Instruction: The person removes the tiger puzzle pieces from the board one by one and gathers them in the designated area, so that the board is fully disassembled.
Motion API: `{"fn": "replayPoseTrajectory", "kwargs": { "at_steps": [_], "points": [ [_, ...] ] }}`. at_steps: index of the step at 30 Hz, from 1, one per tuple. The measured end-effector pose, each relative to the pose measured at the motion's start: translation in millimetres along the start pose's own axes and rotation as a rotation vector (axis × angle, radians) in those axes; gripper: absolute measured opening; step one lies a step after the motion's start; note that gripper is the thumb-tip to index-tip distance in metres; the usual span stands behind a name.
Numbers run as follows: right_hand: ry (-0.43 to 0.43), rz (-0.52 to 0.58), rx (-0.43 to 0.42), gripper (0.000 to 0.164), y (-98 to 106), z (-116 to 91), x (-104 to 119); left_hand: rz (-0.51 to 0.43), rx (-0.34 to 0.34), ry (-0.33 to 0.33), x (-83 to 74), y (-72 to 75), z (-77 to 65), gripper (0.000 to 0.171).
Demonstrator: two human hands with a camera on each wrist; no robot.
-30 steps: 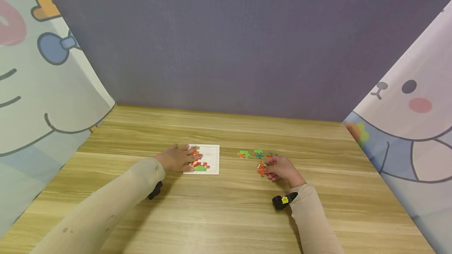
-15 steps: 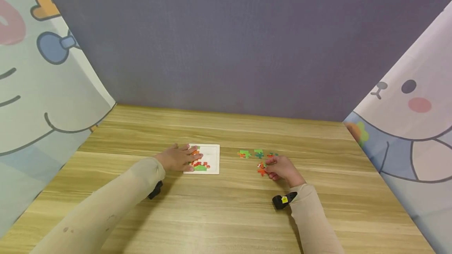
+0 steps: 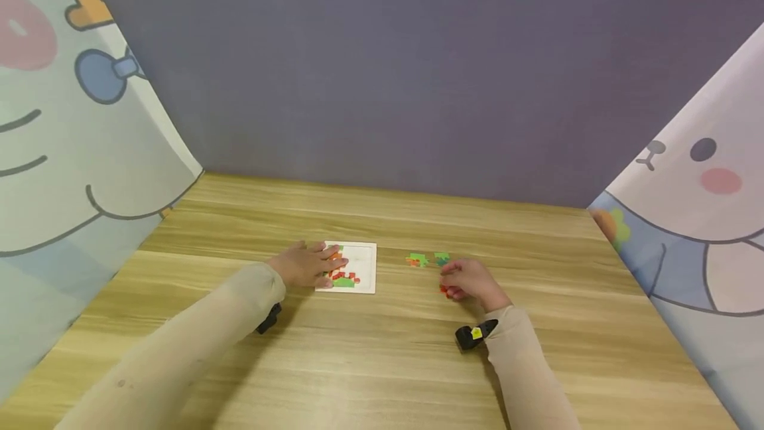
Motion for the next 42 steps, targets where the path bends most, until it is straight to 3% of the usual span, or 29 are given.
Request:
{"fn": "replayPoseTrajectory", "kwargs": {
  "at_steps": [7, 14, 20, 29, 42],
  "points": [
    [0.012, -0.003, 0.014, 0.036, -9.5, 6.5, 4.9, 0.005, 0.018, 0.003, -5.1, 0.8, 2.2, 0.063],
    [0.104, -0.093, -0.01, 0.034, -20.5, 19.0, 27.5, 0.003, 0.008, 0.015, 1.5, 0.2, 0.8, 0.063],
    [0.104, -0.117, 0.011, 0.028, -34.6, 30.6, 39.7, 0.002, 0.028, 0.03, 1.0, -1.2, 0.7, 0.064],
    [0.193, -0.206, 0.086, 0.032, -62.6, 42.8, 66.3, -0.012, 0.009, 0.019, -0.7, 1.3, -1.6, 0.062],
    [0.185, -0.295, 0.117, 0.028, -90.4, 48.7, 87.7, 0.021, 0.035, 0.024, 0.2, -1.5, 1.7, 0.064]
  ]
}}
Point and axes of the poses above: each hand's wrist, its own z-axis towards the middle knuckle, its own y-axis out of the back of the hand, x = y × z, the point moved 10 cm from there along z, towards the middle knuckle, and after that the axes turned 4 degrees about -y, right-handed, at the moved point
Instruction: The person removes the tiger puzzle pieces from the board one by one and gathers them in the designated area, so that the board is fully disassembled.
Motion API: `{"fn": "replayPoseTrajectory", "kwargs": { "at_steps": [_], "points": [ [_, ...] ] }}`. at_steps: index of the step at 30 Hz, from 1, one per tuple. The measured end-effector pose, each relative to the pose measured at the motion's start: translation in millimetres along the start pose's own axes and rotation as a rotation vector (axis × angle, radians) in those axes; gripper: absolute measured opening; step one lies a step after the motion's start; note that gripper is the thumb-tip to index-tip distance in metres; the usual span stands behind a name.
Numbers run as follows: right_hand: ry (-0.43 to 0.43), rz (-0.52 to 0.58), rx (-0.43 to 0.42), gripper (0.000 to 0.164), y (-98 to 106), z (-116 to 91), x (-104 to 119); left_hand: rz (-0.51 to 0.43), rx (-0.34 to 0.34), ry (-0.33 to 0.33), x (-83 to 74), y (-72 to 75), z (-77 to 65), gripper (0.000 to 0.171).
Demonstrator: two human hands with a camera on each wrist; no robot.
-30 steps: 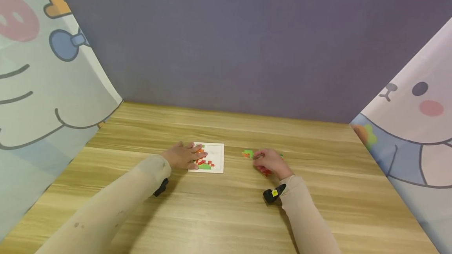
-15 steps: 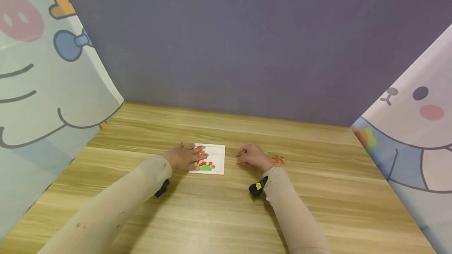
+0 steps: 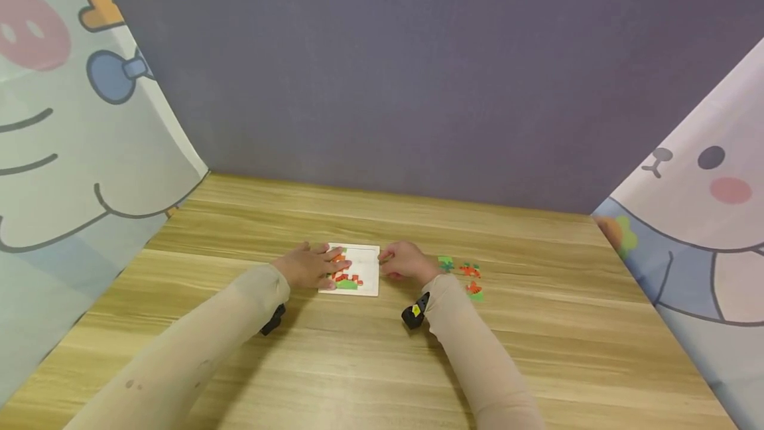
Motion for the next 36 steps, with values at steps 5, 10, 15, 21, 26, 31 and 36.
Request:
{"fn": "replayPoseTrajectory", "kwargs": {
  "at_steps": [5, 10, 15, 21, 26, 31, 36],
  "points": [
    [0.001, -0.019, 0.009, 0.027, -6.5, 4.9, 5.1, -0.023, 0.002, 0.006, 1.3, -1.4, 0.8, 0.064],
    [0.061, -0.052, 0.039, 0.024, -14.3, 18.6, 6.2, -0.049, -0.011, 0.005, 2.3, -0.6, 0.2, 0.064],
    [0.107, -0.157, 0.039, 0.021, -23.8, 34.8, 3.2, -0.045, -0.026, -0.009, 1.8, 1.1, -0.1, 0.064],
    [0.074, -0.224, 0.053, 0.022, -33.5, 25.8, 21.8, -0.042, -0.029, -0.016, 0.4, 3.5, -0.7, 0.063],
    [0.05, -0.226, 0.067, 0.02, -38.7, 12.8, 36.1, -0.063, -0.029, -0.022, -0.1, 4.1, -1.3, 0.063],
    [0.055, -0.223, 0.082, 0.015, -41.9, 11.6, 42.5, -0.065, -0.026, -0.02, 1.0, 2.6, 0.0, 0.064],
    [0.029, -0.196, 0.101, 0.01, -44.5, 12.0, 42.8, -0.054, -0.024, -0.019, 2.1, 0.9, 2.4, 0.064]
  ]
}}
Point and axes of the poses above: each hand's wrist, its own z-axis towards the middle knuckle, its own y-axis out of the back of the hand, x = y × z, the point moved 10 cm from there along z, towards the middle knuckle, and after that the axes turned 4 degrees about -y, right-handed, at the moved point
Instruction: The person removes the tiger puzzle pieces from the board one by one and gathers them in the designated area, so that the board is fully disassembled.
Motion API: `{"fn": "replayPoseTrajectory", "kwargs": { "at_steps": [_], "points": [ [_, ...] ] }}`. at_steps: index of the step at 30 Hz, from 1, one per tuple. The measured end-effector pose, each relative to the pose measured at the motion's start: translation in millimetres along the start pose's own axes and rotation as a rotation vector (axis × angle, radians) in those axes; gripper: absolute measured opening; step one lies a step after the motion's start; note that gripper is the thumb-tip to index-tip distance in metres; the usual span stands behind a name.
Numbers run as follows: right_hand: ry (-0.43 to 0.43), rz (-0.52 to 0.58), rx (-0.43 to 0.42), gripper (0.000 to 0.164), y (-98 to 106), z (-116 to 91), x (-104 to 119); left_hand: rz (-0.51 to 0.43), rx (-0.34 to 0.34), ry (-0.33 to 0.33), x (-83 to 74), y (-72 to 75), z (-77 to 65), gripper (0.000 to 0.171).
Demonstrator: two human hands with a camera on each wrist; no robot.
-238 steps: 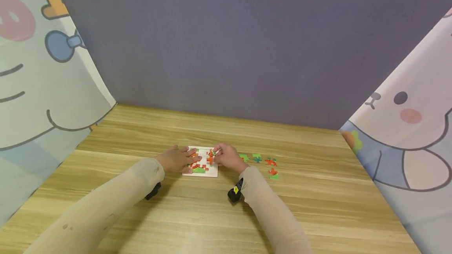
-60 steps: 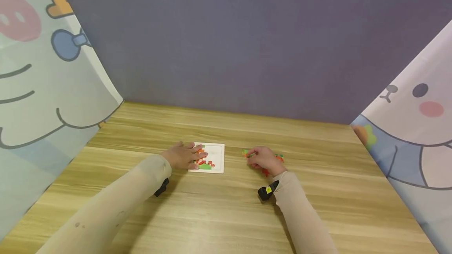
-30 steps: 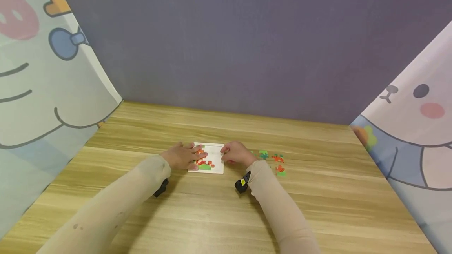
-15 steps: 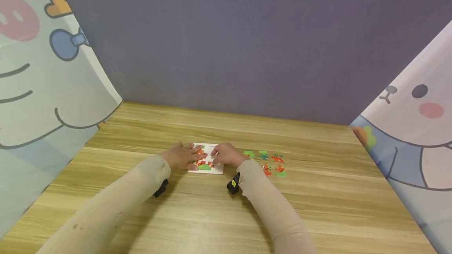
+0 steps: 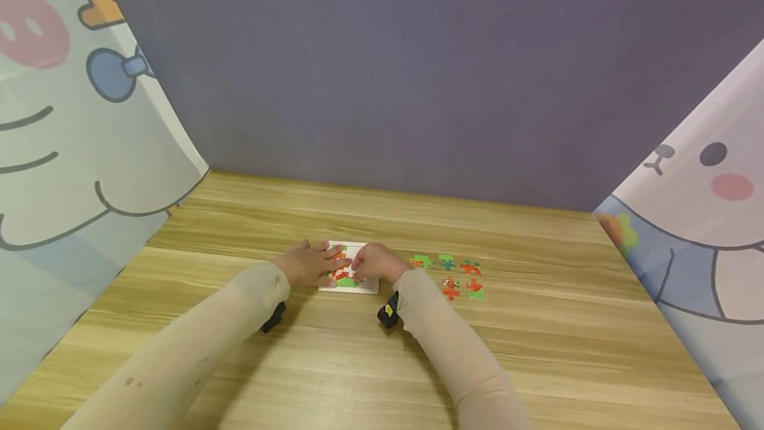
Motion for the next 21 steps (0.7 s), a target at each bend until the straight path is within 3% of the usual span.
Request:
{"fn": "replayPoseTrajectory", "kwargs": {
  "at_steps": [13, 21],
  "points": [
    [0.0, -0.049, -0.002, 0.006, -0.8, 1.3, 2.9, 0.035, 0.001, 0.002, -0.2, -0.8, 0.4, 0.063],
    [0.007, 0.021, 0.024, 0.006, -3.7, 3.4, 1.4, 0.028, 0.011, 0.004, 0.1, -2.6, 0.8, 0.064]
  ]
}}
Point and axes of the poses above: each hand's wrist, its own z-axis towards the middle knuckle, its own y-axis out of the back of the hand, x = y × z, the point moved 10 cm from there along z, towards the middle knuckle, and after that the axes turned 4 degrees about -y, right-handed, at the moved point
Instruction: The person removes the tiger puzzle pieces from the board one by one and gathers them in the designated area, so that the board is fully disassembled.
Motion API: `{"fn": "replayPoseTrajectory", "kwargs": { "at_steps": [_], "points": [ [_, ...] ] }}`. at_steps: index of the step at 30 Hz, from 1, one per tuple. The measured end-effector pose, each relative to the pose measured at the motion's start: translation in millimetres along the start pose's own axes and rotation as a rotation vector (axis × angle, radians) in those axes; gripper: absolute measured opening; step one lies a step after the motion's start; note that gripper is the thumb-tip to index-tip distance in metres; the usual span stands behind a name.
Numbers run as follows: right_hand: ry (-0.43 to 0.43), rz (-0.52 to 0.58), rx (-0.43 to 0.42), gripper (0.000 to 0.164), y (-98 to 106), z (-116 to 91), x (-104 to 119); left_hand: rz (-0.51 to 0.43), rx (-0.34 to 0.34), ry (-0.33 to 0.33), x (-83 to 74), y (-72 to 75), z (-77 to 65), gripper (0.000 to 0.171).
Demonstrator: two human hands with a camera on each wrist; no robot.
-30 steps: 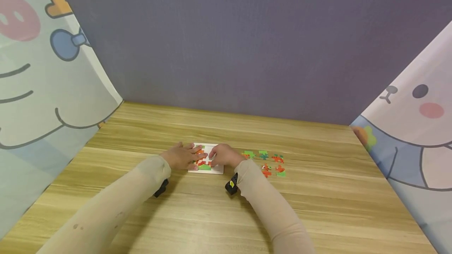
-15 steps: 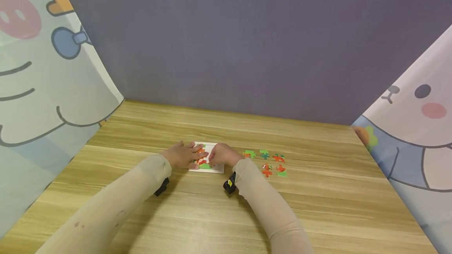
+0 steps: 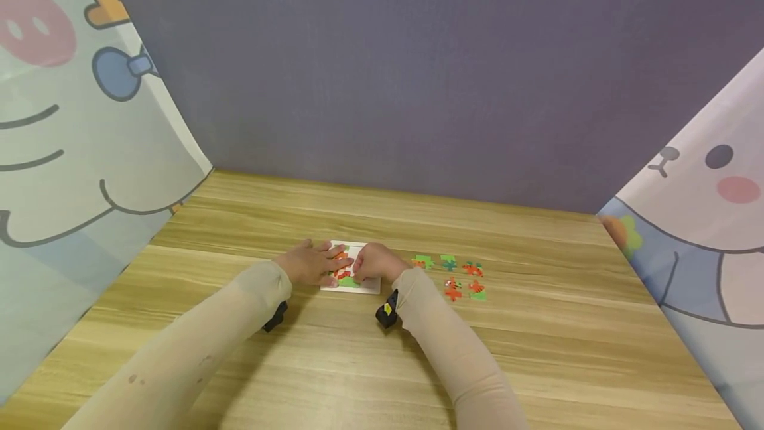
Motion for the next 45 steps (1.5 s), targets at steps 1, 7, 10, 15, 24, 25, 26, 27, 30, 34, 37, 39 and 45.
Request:
{"fn": "replayPoseTrajectory", "kwargs": {
  "at_steps": [1, 7, 10, 15, 24, 25, 26, 27, 30, 34, 37, 39, 45],
  "points": [
    [-0.001, 0.019, 0.009, 0.007, -0.4, 0.1, 0.0, 0.0, 0.0, 0.001, 0.1, 0.2, 0.3, 0.064],
    [-0.026, 0.142, 0.076, 0.014, -5.3, 0.3, -1.7, 0.022, -0.006, 0.011, 0.0, 2.2, -0.1, 0.064],
    [-0.039, 0.167, 0.086, 0.012, -6.7, 1.3, -4.1, 0.038, -0.003, 0.015, -0.3, 1.7, 0.0, 0.064],
    [-0.029, 0.146, 0.087, 0.013, -8.1, 4.1, -6.1, 0.014, 0.009, 0.02, 0.3, -0.2, 0.4, 0.065],
    [-0.032, 0.188, 0.094, 0.021, -7.2, 0.8, -6.5, -0.011, 0.01, 0.017, -0.5, -0.5, 1.1, 0.067],
    [-0.031, 0.194, 0.092, 0.021, -6.9, 0.6, -6.8, -0.013, 0.009, 0.016, -0.8, -0.2, 0.9, 0.067],
    [-0.03, 0.201, 0.09, 0.022, -6.6, 0.6, -7.1, -0.014, 0.008, 0.016, -0.9, 0.2, 0.6, 0.067],
    [-0.027, 0.207, 0.087, 0.022, -6.1, 0.4, -7.2, -0.016, 0.004, 0.014, -0.9, 0.7, 0.3, 0.067],
    [-0.019, 0.229, 0.08, 0.023, -4.9, 0.4, -7.4, -0.013, -0.002, 0.015, -0.4, 1.1, -0.7, 0.066],
    [-0.007, 0.252, 0.081, 0.022, -4.0, -0.7, -7.5, -0.006, -0.011, 0.016, 0.5, -0.3, -2.3, 0.065],
    [0.003, 0.271, 0.078, 0.022, -2.5, -2.3, -8.5, -0.006, -0.015, 0.009, 0.4, -0.7, -2.7, 0.065],
    [0.006, 0.279, 0.071, 0.023, -1.6, -3.0, -10.1, -0.004, -0.013, 0.011, 0.5, -1.1, -2.8, 0.064],
    [0.012, 0.307, 0.057, 0.024, -0.2, -3.7, -19.0, -0.019, -0.02, 0.005, -1.9, 1.9, -3.6, 0.064]
  ]
}}
Point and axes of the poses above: each hand's wrist, its own z-axis towards the middle knuckle, its own y-axis out of the back of the hand, x = y × z, the point moved 10 cm from there along z, towards the middle knuckle, and after that the axes turned 4 degrees about -y, right-handed, at the moved point
